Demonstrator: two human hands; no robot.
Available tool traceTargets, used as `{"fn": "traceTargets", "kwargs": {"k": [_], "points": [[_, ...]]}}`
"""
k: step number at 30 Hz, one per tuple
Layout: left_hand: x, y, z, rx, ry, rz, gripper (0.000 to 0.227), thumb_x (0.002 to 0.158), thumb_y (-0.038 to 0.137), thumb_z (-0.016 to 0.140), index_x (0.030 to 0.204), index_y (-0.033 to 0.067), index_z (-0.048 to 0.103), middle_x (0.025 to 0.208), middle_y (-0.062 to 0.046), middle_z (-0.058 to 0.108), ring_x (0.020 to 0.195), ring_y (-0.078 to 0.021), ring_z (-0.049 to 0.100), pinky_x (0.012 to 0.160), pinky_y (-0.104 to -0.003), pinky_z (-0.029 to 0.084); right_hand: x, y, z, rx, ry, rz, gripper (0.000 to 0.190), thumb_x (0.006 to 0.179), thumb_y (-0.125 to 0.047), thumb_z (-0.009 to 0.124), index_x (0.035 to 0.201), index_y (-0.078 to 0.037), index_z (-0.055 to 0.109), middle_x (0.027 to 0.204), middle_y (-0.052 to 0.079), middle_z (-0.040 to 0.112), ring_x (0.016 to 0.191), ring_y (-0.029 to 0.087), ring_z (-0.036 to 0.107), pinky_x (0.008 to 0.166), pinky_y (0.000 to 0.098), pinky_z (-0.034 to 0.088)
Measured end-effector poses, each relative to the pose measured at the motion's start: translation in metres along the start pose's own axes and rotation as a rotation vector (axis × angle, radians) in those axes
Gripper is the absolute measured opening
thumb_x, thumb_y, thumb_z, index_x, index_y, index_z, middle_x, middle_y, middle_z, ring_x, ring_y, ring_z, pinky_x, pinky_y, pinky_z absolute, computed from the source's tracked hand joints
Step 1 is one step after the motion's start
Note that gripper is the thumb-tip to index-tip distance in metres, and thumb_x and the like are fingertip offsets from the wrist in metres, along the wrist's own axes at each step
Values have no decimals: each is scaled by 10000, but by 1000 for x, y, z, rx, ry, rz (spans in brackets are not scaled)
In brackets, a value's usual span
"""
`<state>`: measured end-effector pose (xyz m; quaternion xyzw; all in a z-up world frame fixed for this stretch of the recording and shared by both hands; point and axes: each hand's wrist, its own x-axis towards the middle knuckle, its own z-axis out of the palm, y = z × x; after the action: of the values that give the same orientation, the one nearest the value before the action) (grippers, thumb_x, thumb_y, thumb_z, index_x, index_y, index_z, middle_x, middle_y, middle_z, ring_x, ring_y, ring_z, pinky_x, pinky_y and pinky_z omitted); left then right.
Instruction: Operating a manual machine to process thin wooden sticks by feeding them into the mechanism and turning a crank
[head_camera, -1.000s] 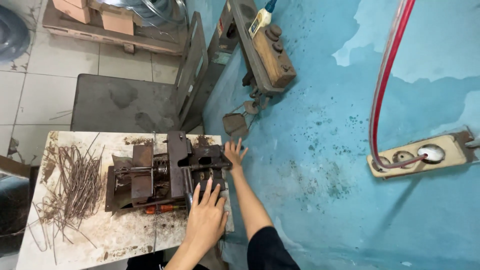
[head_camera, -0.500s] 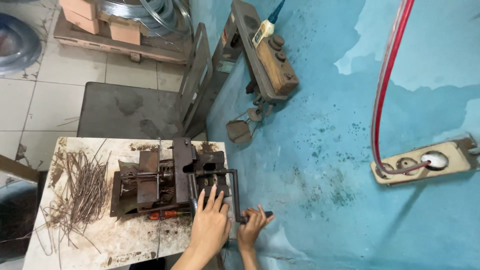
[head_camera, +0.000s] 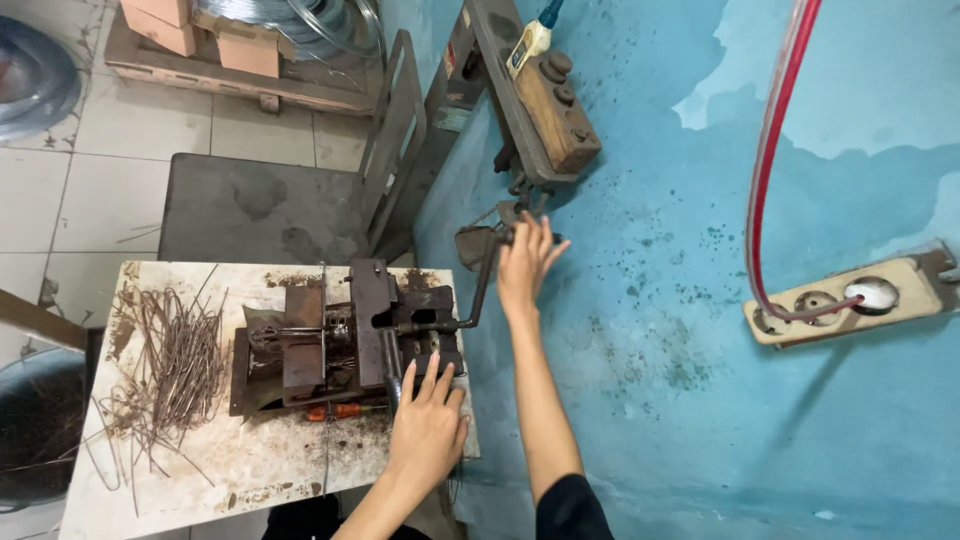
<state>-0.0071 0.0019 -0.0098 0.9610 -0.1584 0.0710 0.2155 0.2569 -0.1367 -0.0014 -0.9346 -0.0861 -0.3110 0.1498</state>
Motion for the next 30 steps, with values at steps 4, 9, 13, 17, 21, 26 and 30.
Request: {"fn": "traceTargets", "kwargs": {"k": [4,9,13,17,21,26,30], "points": [[-1,0,4,-10,38,5,339,881,311,652,1114,67,678,1468,-213,527,1488,-424,323,1219,-640,172,-34,46,117,-101,-131,-32,495,937,-270,690,1399,-159,549,1484,27,572,1486,292,346,1236,649,-3],[0,1,-1,-17,0,-9,322,896,312,638,1113,79,682,1486,-216,506,1518,-415,265,1230,-620,132,-141,96,192,-185,-454,-99,619,991,-480,401,1478,-110,496,1577,32,458,1536,296,250,1170,715,133],[0,1,-2,-16,-103,-12,370,923,354,627,1176,89,681,1507,-202,482,1526,-412,241,1236,-630,104,-235,99,166,-534,-222,-188,621,902,-366,542,1511,-413,432,1695,-49,219,1552,245,226,1084,718,283],[4,-5,-5,-33,15,13,380,889,338,624,1178,96,676,1477,-211,515,1501,-430,292,1225,-619,148,-253,65,91,-273,-660,-35,770,934,-180,558,1588,-177,154,1713,50,-3,1572,334,-37,1153,737,72],[-5,-1,-14,-98,114,35,331,948,308,567,1151,86,702,1484,-172,535,1521,-398,291,1197,-591,222,-281,2,0,412,-430,221,615,1078,-418,316,1633,-190,180,1731,68,47,1595,300,-34,1204,637,-126],[-10,-2,-43,-581,251,-52,228,962,137,553,1089,106,739,1445,-83,594,1517,-340,329,1158,-537,306,-302,-26,-1,295,-138,-170,534,1093,-201,484,1555,-56,259,1617,139,276,1552,316,236,1266,652,60],[-13,-15,-72,-689,451,-201,262,942,91,508,1012,97,760,1326,-43,688,1452,-326,461,1138,-500,382,-265,-77,-29,609,-354,-364,577,1128,-232,479,1623,-107,209,1702,88,126,1595,307,126,1259,651,-106]]}}
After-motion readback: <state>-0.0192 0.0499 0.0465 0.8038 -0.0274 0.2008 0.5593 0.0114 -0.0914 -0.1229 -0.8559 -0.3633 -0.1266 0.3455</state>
